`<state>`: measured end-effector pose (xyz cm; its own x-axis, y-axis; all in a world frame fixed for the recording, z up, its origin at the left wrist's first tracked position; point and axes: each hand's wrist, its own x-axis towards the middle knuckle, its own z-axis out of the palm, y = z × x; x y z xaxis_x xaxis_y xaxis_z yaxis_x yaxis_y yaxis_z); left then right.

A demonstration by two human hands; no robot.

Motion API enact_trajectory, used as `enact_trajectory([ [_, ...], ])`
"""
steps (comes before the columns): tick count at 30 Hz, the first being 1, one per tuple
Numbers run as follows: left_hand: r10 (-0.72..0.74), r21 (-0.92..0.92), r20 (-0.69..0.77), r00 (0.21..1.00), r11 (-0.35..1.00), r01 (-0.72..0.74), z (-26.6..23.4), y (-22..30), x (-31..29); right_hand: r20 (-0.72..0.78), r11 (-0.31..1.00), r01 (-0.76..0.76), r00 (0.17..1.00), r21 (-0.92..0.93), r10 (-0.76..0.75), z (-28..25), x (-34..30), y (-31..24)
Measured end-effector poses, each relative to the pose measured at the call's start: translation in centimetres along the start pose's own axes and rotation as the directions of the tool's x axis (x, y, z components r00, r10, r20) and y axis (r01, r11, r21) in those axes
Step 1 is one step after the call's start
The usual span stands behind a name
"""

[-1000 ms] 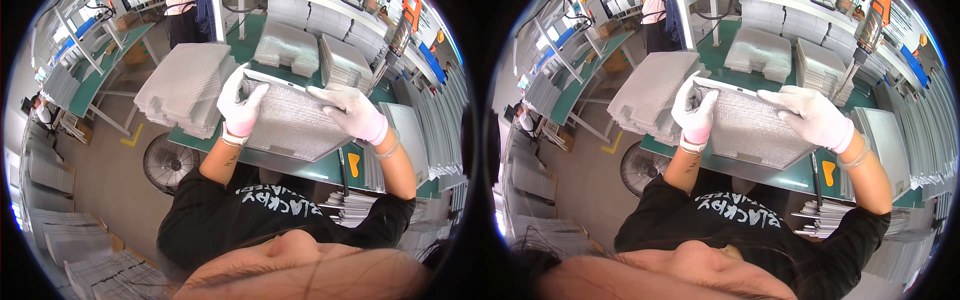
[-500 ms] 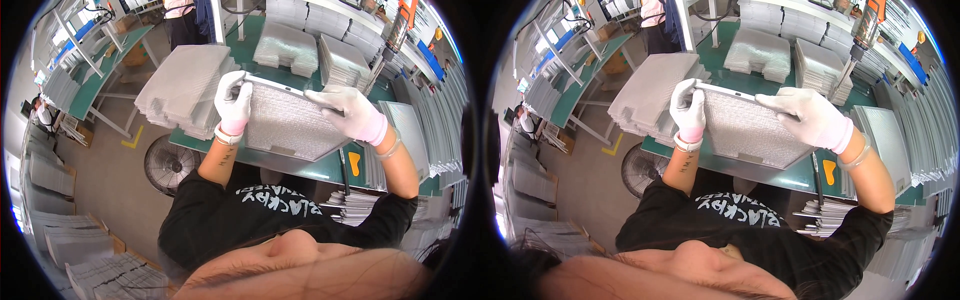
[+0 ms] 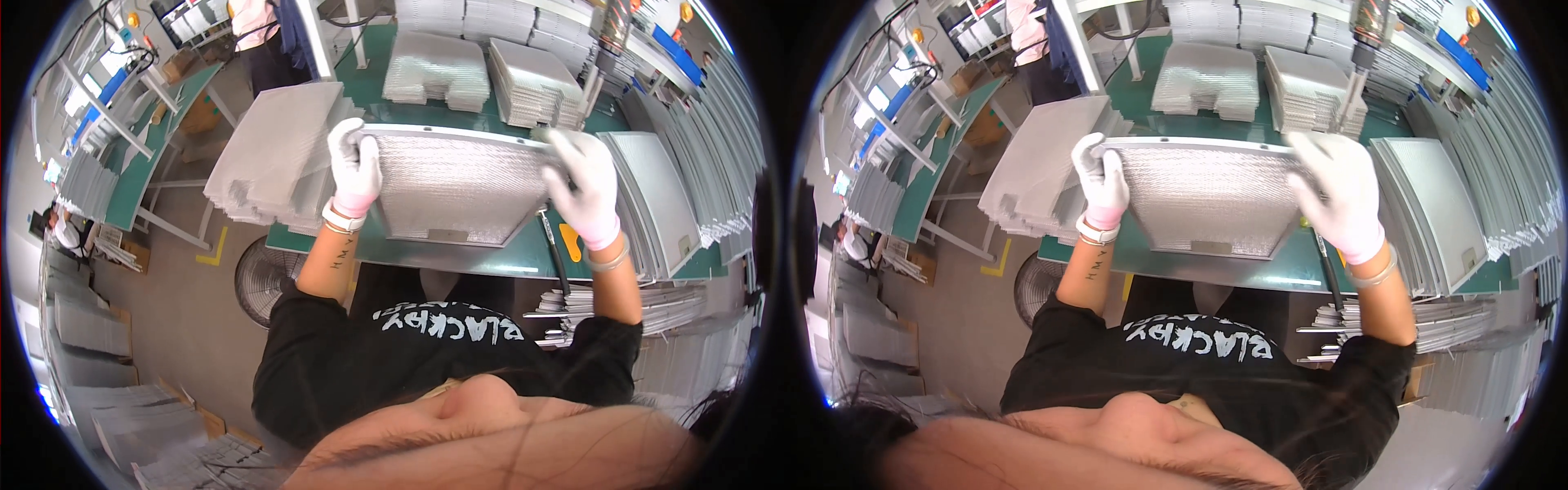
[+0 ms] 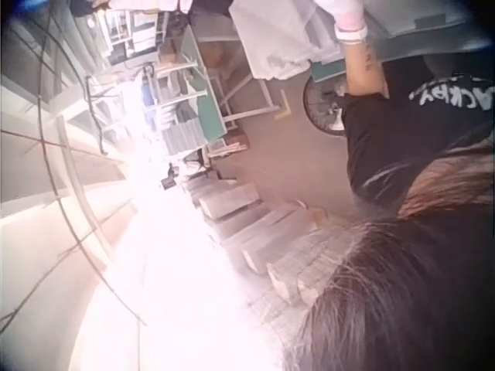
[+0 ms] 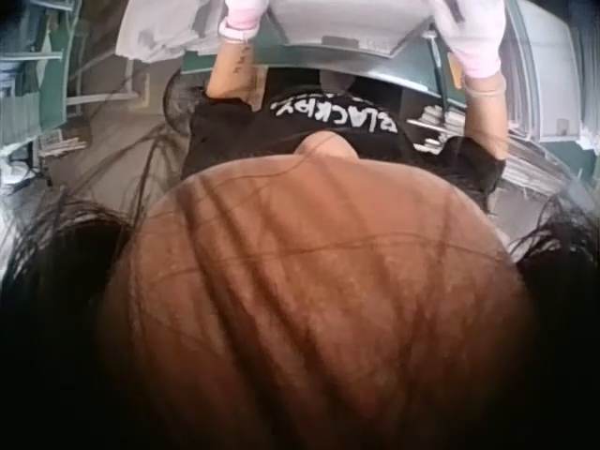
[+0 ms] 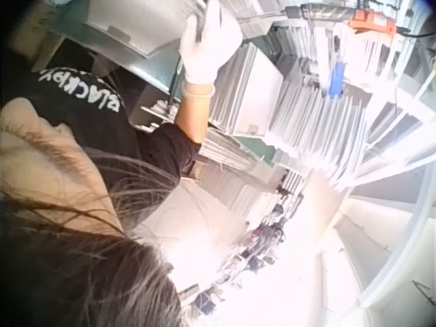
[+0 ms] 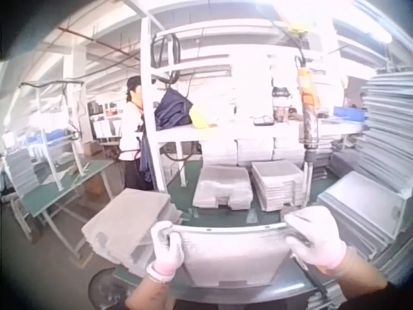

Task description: Assembling metal mesh filter panels by fitting frames and handles then securing them with a drill and hammer.

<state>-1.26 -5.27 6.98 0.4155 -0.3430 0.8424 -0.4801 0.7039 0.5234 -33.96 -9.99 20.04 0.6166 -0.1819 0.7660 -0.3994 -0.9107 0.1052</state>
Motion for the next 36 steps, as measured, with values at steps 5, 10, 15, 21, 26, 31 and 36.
enact_trajectory([
  [5, 0.094, 0.052, 0.283, 0.955, 0.992, -0.113, 1.4, 5.7, 7.1, 0.060, 0.866, -0.473, 0.871, -0.160, 0.487, 4.6, -16.3, 3.5],
  [10, 0.161, -0.024, 0.959, 0.234, 0.867, -0.498, 13.3, 12.6, 9.5, 0.425, 0.543, -0.580, 0.341, -0.607, 0.839, 8.7, -26.6, 1.4],
  [15, 0.401, -0.195, 0.907, 0.131, 0.674, -0.712, 17.9, 7.5, 3.4, 0.408, 0.430, -0.892, 0.446, 0.137, 0.797, 4.3, -29.2, 1.6],
  [21, 0.406, -0.057, 0.872, 0.272, 0.638, -0.768, 17.0, 7.2, 2.9, 0.324, 0.384, -0.704, 0.650, 0.597, 0.687, -10.3, -15.6, -1.5],
  [26, 0.380, -0.037, 0.881, 0.282, 0.650, -0.759, 17.6, 6.8, 2.8, 0.134, 0.793, -0.560, 0.828, 0.240, 0.544, -10.7, -12.3, -2.4],
  [31, 0.402, 0.012, 0.855, 0.329, 0.619, -0.786, 17.6, 6.4, 2.8, 0.415, 0.819, -0.572, 0.735, -0.045, 0.536, -11.8, -9.9, -2.3],
  [36, 0.398, 0.023, 0.857, 0.327, 0.604, -0.797, 17.7, 6.5, 2.8, -0.051, 0.778, -0.573, 0.796, 0.256, 0.603, -10.3, -11.1, -2.5],
])
